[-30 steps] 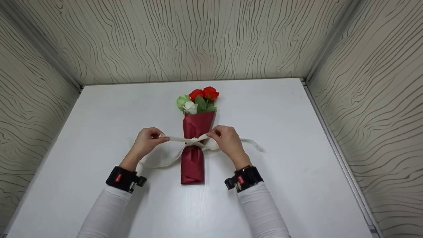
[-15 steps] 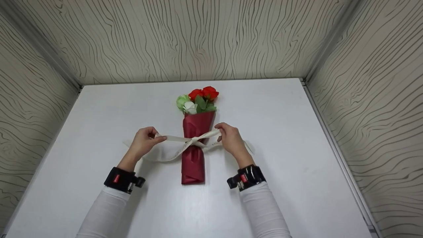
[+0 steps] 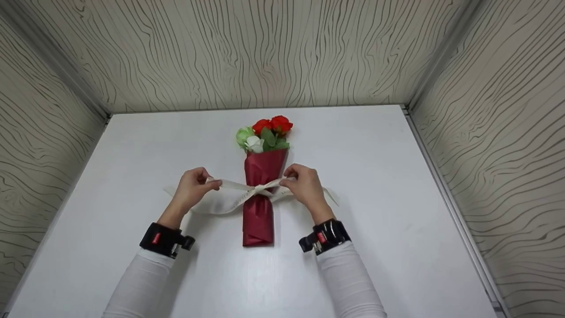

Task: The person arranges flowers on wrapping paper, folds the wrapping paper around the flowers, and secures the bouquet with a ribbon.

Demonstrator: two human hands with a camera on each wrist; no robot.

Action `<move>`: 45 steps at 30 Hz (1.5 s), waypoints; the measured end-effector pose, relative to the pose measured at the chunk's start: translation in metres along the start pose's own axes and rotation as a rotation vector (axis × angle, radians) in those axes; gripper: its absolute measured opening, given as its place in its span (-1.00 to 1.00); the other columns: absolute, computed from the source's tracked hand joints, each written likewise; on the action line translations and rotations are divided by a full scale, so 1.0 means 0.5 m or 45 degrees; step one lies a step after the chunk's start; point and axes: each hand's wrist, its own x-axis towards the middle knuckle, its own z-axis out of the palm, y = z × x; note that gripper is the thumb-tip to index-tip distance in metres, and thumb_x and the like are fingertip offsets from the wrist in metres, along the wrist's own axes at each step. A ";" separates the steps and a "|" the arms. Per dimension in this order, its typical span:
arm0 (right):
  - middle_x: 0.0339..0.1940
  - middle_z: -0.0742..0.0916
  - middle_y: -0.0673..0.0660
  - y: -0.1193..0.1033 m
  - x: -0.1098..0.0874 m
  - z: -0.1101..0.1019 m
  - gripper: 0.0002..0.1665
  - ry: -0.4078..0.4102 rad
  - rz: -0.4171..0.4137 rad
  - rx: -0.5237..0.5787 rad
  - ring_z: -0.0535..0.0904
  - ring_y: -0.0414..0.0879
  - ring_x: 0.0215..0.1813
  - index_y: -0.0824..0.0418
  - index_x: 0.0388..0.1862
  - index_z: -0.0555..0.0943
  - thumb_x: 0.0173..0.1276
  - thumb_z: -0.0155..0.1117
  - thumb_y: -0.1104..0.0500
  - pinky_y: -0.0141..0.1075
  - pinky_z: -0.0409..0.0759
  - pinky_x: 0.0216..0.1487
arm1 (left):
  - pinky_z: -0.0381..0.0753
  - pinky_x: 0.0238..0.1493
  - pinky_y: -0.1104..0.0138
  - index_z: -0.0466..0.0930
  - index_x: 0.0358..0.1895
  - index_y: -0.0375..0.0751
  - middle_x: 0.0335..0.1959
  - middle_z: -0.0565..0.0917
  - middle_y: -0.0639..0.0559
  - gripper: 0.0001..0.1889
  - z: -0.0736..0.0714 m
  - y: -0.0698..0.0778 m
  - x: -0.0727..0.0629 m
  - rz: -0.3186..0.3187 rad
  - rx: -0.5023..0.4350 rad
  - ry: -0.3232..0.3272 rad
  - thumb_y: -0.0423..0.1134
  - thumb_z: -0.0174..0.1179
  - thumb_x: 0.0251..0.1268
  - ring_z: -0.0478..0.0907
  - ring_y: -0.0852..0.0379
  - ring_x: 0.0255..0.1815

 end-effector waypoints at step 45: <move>-0.30 0.64 0.24 0.100 -0.004 -0.049 -0.82 0.100 0.409 0.022 0.60 -0.02 -0.34 0.35 -0.26 0.59 0.22 0.05 0.40 -0.36 0.56 -0.38 | 0.33 -0.60 0.34 0.37 -0.61 -0.23 -0.66 0.58 -0.02 -0.73 -0.038 -0.068 -0.010 -0.280 0.037 0.060 -0.25 0.31 -0.05 0.57 0.03 -0.56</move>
